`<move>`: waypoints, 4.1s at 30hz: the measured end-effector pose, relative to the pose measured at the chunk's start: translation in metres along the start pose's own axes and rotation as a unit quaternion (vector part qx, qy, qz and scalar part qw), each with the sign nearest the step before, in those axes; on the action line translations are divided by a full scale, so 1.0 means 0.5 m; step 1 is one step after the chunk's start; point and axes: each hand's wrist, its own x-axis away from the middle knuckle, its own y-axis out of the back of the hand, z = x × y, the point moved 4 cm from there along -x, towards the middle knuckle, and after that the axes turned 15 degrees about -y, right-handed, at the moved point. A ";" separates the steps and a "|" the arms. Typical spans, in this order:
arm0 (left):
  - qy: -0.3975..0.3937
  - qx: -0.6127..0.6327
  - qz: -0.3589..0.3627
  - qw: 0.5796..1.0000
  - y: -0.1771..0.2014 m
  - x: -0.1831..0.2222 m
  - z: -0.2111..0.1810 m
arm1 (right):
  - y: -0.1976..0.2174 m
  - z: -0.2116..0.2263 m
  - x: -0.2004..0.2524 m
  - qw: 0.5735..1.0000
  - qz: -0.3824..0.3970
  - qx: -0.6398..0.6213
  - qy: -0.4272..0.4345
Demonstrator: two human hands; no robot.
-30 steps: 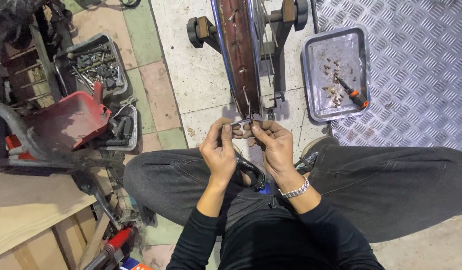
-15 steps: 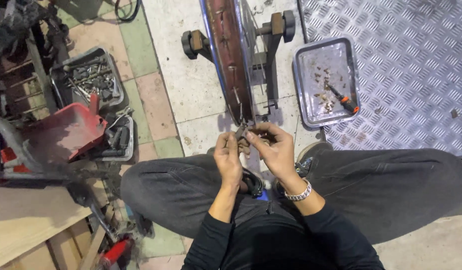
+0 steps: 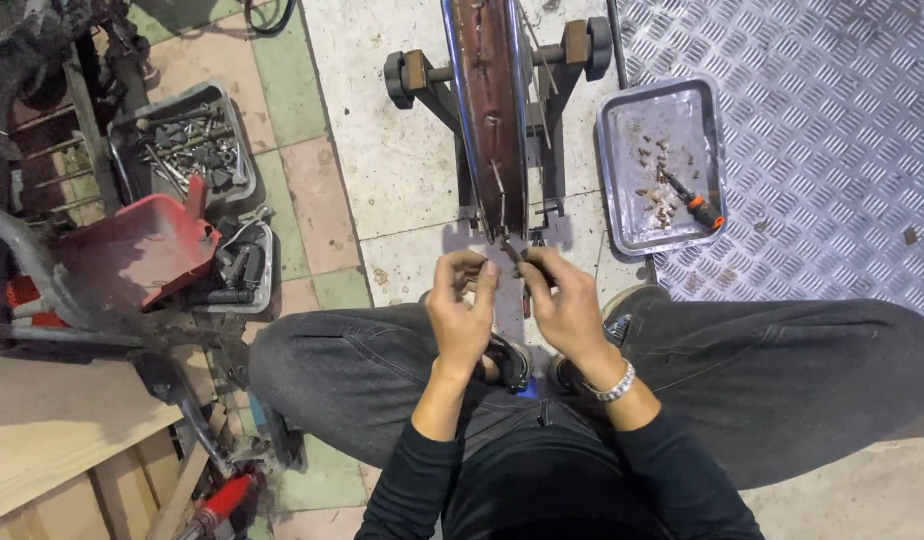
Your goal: Tightening the spokes on a motorcycle wheel rim using a specialized wrench.
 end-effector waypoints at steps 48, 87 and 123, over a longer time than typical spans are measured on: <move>-0.042 0.073 0.085 0.993 -0.025 -0.018 0.016 | 0.000 -0.075 0.003 0.896 -0.067 -0.328 -0.293; -0.173 0.031 -0.051 0.983 -0.009 -0.032 -0.002 | -0.095 -0.218 -0.012 0.794 -0.009 -0.547 -0.264; -0.141 0.054 -0.059 0.987 0.062 -0.041 -0.017 | -0.014 0.185 0.062 0.975 -0.121 -0.064 0.177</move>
